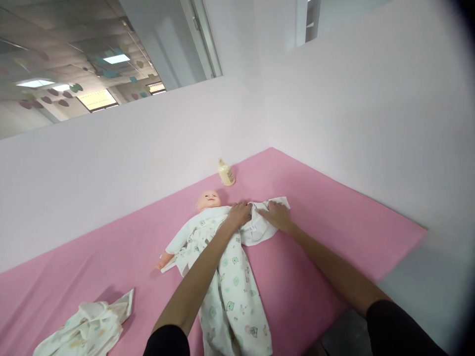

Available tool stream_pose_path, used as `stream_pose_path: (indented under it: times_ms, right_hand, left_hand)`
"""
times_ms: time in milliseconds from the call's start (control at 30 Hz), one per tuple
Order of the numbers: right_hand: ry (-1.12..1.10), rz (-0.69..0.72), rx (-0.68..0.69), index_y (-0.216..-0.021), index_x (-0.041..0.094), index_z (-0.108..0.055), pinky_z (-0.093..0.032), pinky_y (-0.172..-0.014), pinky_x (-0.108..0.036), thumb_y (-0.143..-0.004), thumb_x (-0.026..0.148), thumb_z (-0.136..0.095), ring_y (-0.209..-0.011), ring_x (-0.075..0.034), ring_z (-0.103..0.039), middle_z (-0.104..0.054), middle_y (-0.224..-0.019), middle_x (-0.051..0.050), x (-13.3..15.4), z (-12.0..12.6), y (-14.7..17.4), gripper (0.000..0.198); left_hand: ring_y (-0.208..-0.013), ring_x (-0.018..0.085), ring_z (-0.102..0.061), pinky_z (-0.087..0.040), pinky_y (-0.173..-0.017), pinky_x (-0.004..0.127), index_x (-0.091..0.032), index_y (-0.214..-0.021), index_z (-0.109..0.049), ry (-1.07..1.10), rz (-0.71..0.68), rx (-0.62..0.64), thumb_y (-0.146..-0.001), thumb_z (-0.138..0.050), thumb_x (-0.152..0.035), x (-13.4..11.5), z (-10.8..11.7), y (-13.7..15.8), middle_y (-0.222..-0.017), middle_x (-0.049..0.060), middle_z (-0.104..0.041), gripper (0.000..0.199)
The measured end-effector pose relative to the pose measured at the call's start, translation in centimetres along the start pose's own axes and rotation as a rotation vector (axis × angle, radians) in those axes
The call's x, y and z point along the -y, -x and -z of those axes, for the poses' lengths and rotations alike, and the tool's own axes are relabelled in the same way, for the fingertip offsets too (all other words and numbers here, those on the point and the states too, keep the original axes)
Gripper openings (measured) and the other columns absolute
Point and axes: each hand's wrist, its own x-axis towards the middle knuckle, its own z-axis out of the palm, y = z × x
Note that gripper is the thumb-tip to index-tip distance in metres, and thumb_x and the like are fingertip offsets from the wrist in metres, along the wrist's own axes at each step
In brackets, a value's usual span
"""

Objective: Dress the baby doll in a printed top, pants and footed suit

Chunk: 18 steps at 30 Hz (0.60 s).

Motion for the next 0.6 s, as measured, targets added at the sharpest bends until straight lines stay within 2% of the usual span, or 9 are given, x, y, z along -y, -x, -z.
stream_pose_path:
  times_ms: [67, 133, 200, 300, 600]
  right_hand:
    - [-0.027, 0.036, 0.031, -0.093, 0.018, -0.055, -0.039, -0.089, -0.039, -0.089, 0.067, -0.05, -0.102, -0.03, -0.06, -0.067, -0.102, -0.014, 0.2, -0.8, -0.2, 0.05]
    - [-0.113, 0.126, 0.054, -0.08, 0.019, -0.05, -0.037, -0.081, -0.035, -0.09, 0.062, -0.052, -0.088, -0.025, -0.059, -0.065, -0.09, -0.009, -0.1, -1.4, -0.7, 0.044]
    - [-0.234, 0.227, 0.08, -0.067, 0.021, -0.04, -0.033, -0.072, -0.032, -0.091, 0.054, -0.052, -0.074, -0.02, -0.053, -0.056, -0.074, -0.003, -0.6, -1.8, -1.3, 0.042]
    - [-0.358, 0.314, 0.09, -0.062, 0.021, -0.03, -0.029, -0.067, -0.03, -0.088, 0.044, -0.054, -0.067, -0.016, -0.044, -0.044, -0.065, 0.001, -1.4, -1.8, -1.6, 0.042]
    - [-0.579, 0.179, 0.041, -0.062, 0.022, -0.027, -0.021, -0.057, -0.028, -0.073, 0.027, -0.051, -0.061, -0.012, -0.032, -0.032, -0.062, 0.005, -2.9, 0.0, -1.2, 0.027]
  left_hand:
    - [-0.116, 0.03, -0.058, -0.042, -0.096, 0.041, -0.016, -0.129, -0.058, -0.021, -0.007, -0.028, -0.092, -0.052, -0.023, 0.1, -0.4, -0.1, -0.122, 0.016, -0.061, 0.038]
    - [-0.116, 0.031, -0.057, -0.041, -0.097, 0.043, -0.018, -0.131, -0.058, -0.042, -0.017, -0.045, -0.093, -0.053, -0.027, 0.2, -0.5, 0.0, -0.123, 0.016, -0.059, 0.039]
    - [-0.115, 0.032, -0.057, -0.041, -0.096, 0.044, -0.021, -0.132, -0.057, -0.059, -0.028, -0.053, -0.094, -0.053, -0.029, 0.2, -0.5, 0.1, -0.123, 0.016, -0.057, 0.04]
    - [-0.114, 0.032, -0.057, -0.041, -0.095, 0.045, -0.022, -0.132, -0.058, -0.074, -0.045, -0.056, -0.095, -0.051, -0.028, 0.1, -0.3, 0.2, -0.122, 0.016, -0.057, 0.038]
    - [-0.111, 0.027, -0.06, -0.045, -0.091, 0.038, -0.025, -0.134, -0.057, -0.006, -0.086, -0.064, -0.098, -0.049, -0.038, 0.8, 0.7, 0.8, -0.127, 0.009, -0.06, 0.039]
